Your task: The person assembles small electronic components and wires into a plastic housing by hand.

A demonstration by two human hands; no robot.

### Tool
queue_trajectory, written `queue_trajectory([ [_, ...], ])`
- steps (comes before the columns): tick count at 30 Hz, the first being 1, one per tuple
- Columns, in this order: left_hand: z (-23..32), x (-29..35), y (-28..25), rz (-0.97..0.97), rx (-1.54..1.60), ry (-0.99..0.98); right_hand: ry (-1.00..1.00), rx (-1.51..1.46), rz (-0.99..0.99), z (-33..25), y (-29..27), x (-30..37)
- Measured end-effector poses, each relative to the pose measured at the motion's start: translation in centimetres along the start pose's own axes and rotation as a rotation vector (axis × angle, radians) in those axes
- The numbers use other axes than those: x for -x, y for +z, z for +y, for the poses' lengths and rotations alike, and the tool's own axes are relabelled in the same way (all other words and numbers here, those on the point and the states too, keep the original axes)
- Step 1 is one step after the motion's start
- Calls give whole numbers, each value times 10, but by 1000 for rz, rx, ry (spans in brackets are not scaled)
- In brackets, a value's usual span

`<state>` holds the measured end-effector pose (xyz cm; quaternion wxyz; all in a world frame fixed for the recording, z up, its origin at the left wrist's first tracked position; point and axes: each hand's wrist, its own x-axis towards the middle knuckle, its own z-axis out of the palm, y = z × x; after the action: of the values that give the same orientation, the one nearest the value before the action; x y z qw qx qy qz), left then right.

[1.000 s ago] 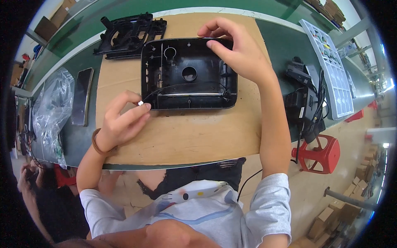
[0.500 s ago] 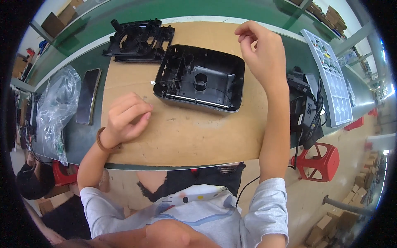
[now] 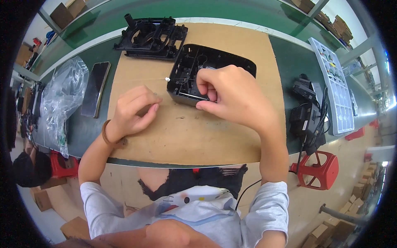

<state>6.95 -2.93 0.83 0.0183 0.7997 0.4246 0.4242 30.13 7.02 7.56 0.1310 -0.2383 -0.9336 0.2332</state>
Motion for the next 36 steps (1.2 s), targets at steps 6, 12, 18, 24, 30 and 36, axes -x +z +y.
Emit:
queue_trajectory([
  [6,-4,5,-1,17,-7,-7,208,11,-110,7,-14,6],
  [12,-4,5,-2,-19,33,-14,266,-35,-108,41,-40,20],
  [18,-6,5,-1,-33,14,-7,300,-40,-95,49,-44,19],
  [24,-7,7,0,-47,12,-17,290,3,-71,48,-41,19],
  [30,-7,7,2,-16,26,-18,444,-38,-135,37,-44,19],
  [36,-2,0,-1,-42,45,-53,428,63,-108,23,-40,16],
])
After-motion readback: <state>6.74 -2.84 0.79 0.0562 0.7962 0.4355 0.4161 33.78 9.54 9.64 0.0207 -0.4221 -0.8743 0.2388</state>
